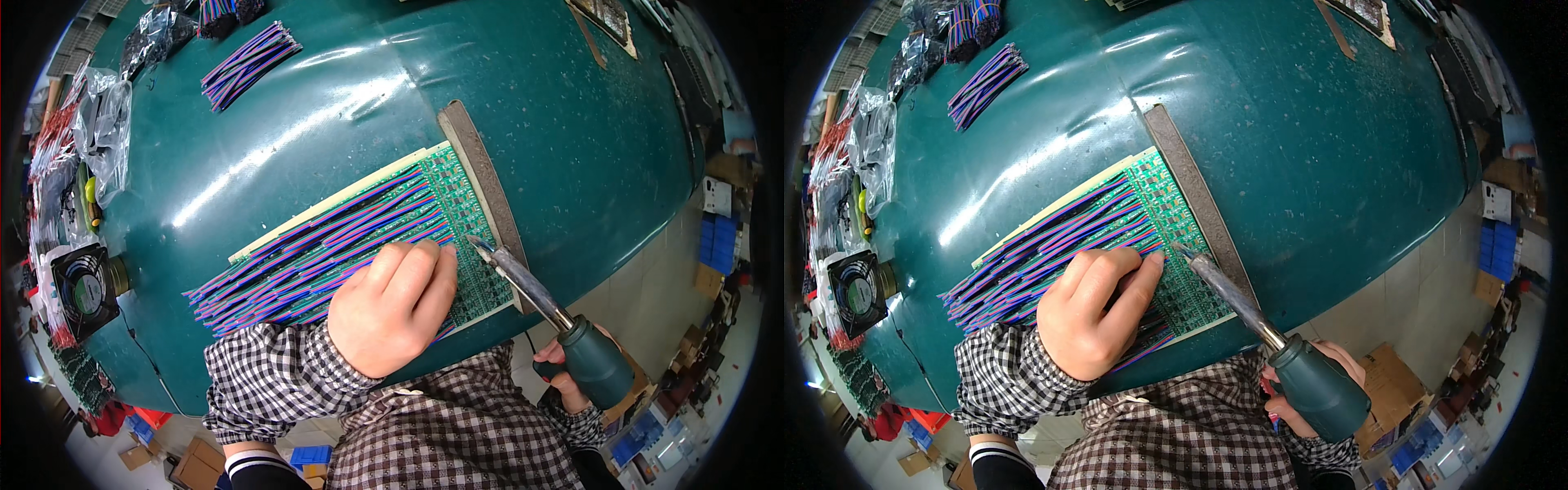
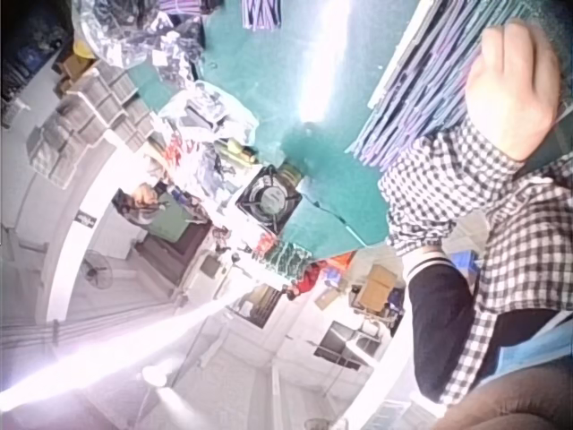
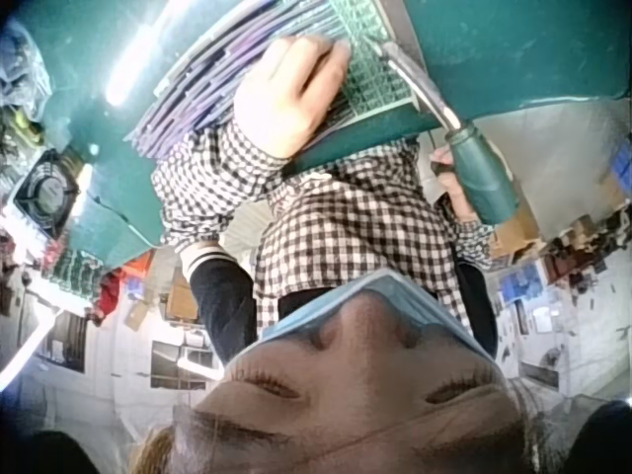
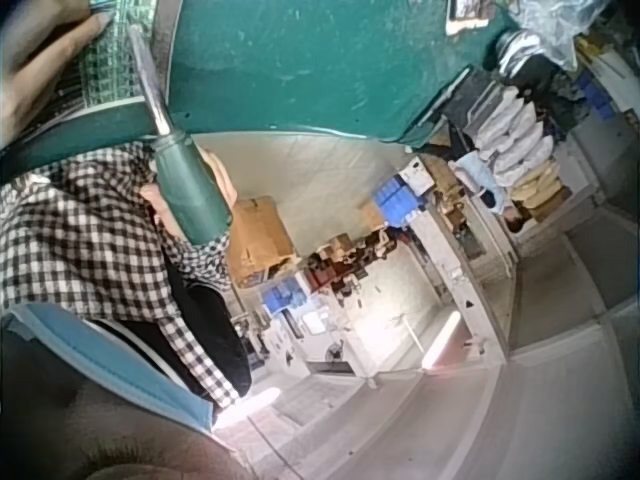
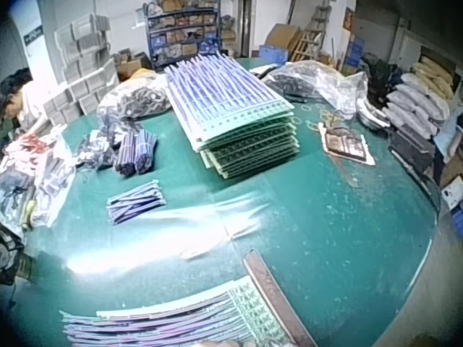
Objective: The person solders bundles of multi-colored wires onto specific points on a circuit board using a soldering iron.
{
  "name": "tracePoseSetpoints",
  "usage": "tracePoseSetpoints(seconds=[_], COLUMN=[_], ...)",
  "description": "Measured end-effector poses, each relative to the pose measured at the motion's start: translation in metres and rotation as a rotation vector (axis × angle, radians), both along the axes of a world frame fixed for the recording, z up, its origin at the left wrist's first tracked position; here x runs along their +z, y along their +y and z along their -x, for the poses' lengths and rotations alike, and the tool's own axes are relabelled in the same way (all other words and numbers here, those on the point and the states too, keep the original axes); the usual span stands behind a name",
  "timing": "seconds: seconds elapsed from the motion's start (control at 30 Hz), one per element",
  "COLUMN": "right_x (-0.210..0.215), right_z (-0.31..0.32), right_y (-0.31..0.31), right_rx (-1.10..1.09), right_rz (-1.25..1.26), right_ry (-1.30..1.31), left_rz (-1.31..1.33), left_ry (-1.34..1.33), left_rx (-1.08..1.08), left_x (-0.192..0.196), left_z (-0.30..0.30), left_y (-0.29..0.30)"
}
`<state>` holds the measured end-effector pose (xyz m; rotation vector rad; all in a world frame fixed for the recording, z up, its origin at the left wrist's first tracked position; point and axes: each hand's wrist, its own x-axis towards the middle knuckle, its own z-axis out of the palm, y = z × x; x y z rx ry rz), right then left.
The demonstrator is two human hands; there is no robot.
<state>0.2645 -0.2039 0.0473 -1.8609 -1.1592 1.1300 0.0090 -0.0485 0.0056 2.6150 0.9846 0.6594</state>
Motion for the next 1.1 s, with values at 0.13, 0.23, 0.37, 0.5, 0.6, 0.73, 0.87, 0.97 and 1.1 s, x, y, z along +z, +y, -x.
tracePoseSetpoints(seconds=[0.13, 0.23, 0.37, 0.5, 0.6, 0.73, 0.87, 0.97, 1.1], right_x=[-0.006, -0.008, -0.004, -0.001, 0.0, -0.002, -0.001, -0.003, -0.006], right_z=[-0.001, -0.008, -0.003, 0.001, 0.002, 0.001, -0.001, -0.003, -0.004], right_y=[-0.004, -0.015, -0.008, -0.004, -0.002, -0.004, -0.006, -0.007, -0.011], right_rx=[-0.004, 0.039, -0.027, -0.035, -0.038, -0.034, -0.001, 0.027, 0.041], right_rz=[-0.065, -0.02, -0.03, -0.008, -0.005, -0.011, -0.013, -0.015, -0.009], right_ry=[0.018, -0.001, 0.019, 0.035, 0.03, 0.048, 0.002, -0.018, -0.041], left_rz=[-0.001, -0.012, -0.017, -0.033, -0.036, -0.044, -0.055, -0.078, -0.107], left_ry=[0.001, 0.007, 0.013, 0.004, 0.007, -0.005, -0.005, 0.022, 0.042], left_rx=[0.001, 0.003, -0.002, 0.007, 0.013, 0.015, 0.016, 0.02, 0.027], left_x=[0.0, 0.001, 0.0, -0.001, -0.001, -0.002, -0.003, -0.002, -0.003], left_z=[0.0, 0.0, 0.0, -0.001, -0.001, 0.0, -0.001, -0.003, -0.003], left_y=[0.0, 0.0, 0.0, -0.001, -0.002, -0.002, -0.003, -0.004, -0.006])
